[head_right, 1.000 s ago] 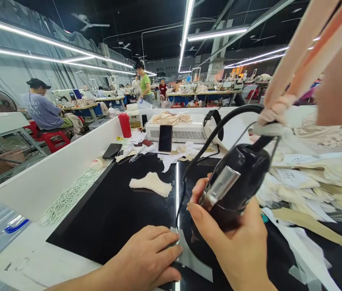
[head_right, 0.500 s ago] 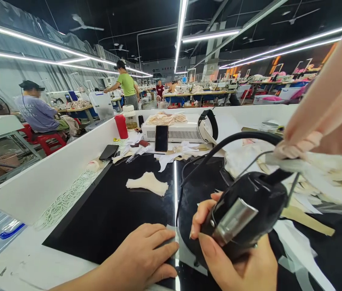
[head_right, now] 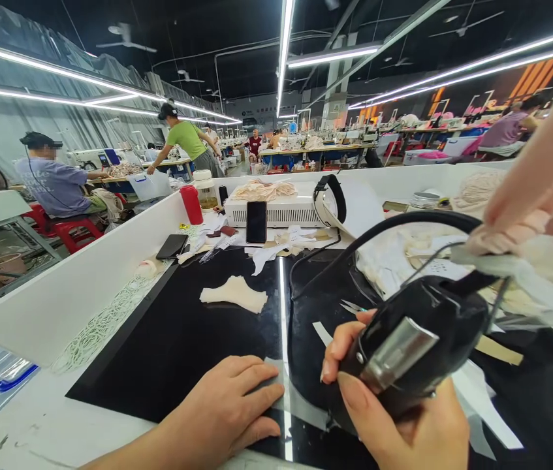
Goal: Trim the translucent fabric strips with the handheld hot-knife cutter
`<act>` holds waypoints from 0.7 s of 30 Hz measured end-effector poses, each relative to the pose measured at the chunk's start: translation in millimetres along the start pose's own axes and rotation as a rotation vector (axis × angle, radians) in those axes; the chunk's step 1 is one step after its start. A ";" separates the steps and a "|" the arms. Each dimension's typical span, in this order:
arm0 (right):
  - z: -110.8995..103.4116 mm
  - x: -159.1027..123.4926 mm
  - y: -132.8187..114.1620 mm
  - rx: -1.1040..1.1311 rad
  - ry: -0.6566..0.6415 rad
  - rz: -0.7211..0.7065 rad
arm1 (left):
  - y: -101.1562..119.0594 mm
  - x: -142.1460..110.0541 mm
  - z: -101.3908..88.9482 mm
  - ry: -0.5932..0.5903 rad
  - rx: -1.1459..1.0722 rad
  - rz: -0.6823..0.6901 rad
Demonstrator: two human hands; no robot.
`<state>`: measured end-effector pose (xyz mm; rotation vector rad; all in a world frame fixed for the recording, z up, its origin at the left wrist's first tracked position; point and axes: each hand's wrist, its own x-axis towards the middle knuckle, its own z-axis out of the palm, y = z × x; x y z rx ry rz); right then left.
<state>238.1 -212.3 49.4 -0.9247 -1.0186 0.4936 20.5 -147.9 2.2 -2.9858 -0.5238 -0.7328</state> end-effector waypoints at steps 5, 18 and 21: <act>1.4 4.4 -8.9 0.038 -0.056 0.055 | -0.7 2.1 -7.0 -0.042 0.006 0.006; 11.7 7.5 -16.2 0.114 0.034 0.064 | -0.7 6.5 -19.2 -0.018 0.035 0.094; 12.8 7.6 -14.4 0.111 0.026 0.055 | 2.1 12.8 -20.6 -0.029 -0.003 0.112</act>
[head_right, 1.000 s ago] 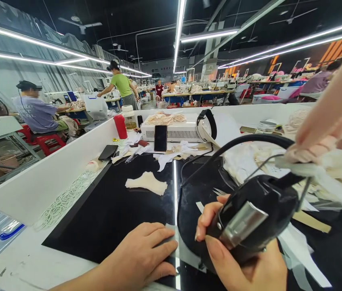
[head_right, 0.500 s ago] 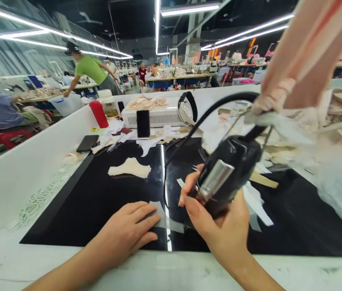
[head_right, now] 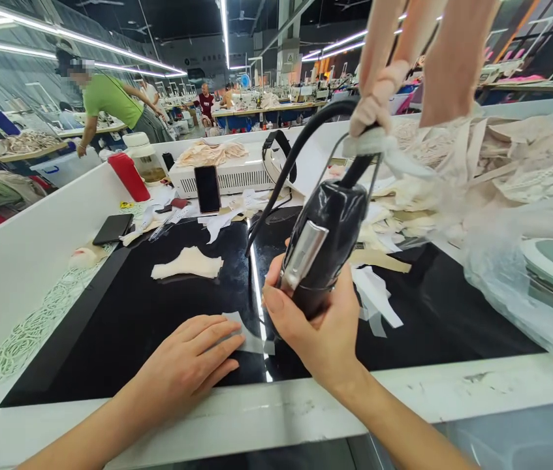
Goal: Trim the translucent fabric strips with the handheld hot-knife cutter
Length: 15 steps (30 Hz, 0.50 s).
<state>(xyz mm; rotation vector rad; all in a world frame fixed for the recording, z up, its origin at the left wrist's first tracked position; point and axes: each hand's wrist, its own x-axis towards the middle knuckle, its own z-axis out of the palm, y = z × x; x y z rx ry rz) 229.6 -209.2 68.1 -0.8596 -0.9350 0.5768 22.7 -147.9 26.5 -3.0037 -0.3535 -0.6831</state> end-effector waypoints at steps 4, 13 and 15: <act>1.2 0.6 2.5 0.005 -0.007 -0.020 | 5.1 12.9 3.1 -0.032 -0.097 -0.011; 5.8 2.8 2.8 -0.007 -0.006 -0.032 | 14.1 22.9 23.0 -0.003 -0.166 -0.004; 5.4 2.8 3.4 -0.004 -0.012 -0.031 | 14.5 21.2 24.3 -0.001 -0.167 0.007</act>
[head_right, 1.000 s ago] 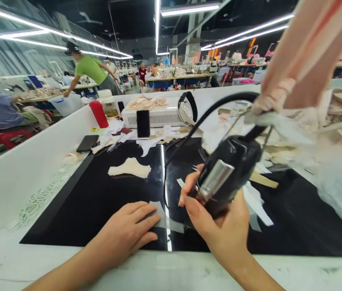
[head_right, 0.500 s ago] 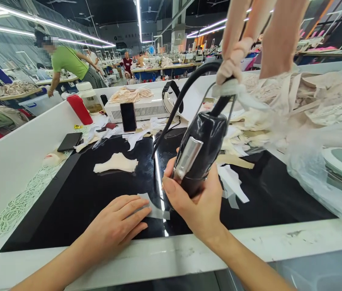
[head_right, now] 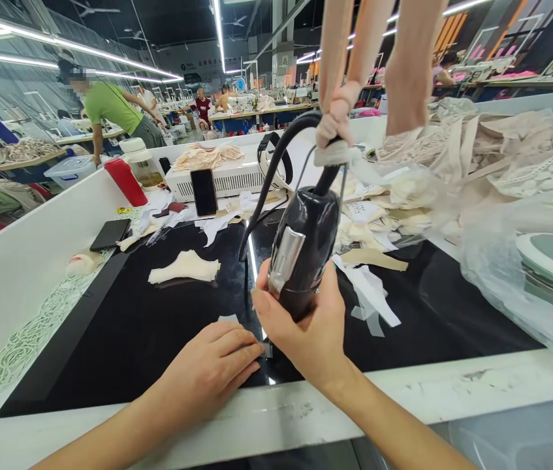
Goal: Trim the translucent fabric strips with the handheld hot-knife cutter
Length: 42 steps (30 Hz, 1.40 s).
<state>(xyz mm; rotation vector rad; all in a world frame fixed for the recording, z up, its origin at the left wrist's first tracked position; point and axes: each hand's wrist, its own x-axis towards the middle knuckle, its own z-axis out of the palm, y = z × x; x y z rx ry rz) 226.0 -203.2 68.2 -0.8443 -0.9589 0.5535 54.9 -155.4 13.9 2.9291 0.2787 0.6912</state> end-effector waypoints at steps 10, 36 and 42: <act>-6.5 -6.6 -4.1 0.072 0.039 0.047 | 1.1 -4.0 0.5 -0.015 0.001 -0.002; 6.0 -9.5 8.2 0.057 -0.070 0.074 | -6.9 -43.3 -40.3 0.054 -0.018 -0.235; 20.8 -13.9 15.3 0.096 -0.124 0.101 | -12.0 -81.8 -49.7 0.064 -0.040 -0.456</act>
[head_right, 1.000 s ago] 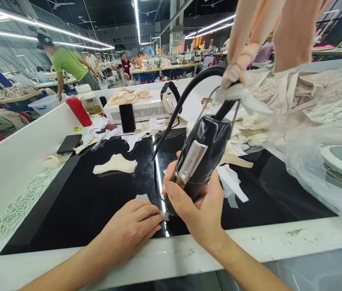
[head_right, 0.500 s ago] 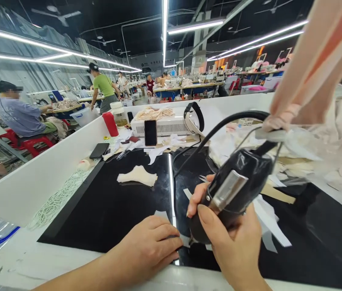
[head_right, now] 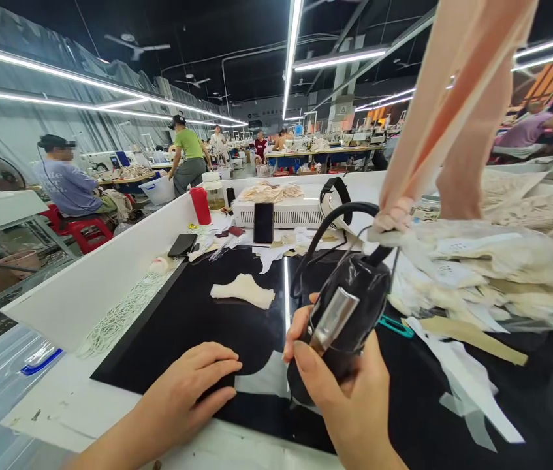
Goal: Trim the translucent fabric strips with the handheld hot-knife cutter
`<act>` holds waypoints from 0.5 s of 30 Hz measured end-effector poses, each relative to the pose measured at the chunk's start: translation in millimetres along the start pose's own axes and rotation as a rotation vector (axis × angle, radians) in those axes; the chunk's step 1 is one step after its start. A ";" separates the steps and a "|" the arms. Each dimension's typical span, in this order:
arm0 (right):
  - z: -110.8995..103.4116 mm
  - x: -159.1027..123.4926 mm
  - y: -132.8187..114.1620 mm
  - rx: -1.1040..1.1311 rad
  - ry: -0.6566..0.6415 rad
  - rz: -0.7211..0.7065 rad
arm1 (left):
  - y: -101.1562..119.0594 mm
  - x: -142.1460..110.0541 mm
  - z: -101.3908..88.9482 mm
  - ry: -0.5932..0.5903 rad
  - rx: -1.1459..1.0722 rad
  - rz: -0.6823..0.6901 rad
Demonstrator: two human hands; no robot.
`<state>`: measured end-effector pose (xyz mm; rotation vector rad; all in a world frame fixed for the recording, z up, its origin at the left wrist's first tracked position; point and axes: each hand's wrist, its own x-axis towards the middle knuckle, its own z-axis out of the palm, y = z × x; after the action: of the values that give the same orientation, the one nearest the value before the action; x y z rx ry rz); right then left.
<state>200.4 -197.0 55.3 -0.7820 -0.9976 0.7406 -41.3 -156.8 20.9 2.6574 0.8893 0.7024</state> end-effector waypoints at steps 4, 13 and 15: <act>9.2 0.9 3.9 0.008 -0.027 -0.001 | -5.0 -9.5 -0.4 0.007 -0.015 -0.063; 35.6 3.6 2.0 0.058 -0.011 0.005 | -7.8 -12.4 -1.4 0.019 -0.041 -0.123; 41.5 4.7 0.8 0.076 -0.002 0.002 | -8.0 -12.7 -2.1 -0.001 -0.046 -0.131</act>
<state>163.9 -183.4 70.4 -0.7167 -0.9650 0.7769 -55.2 -158.2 15.1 2.5329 1.0232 0.6818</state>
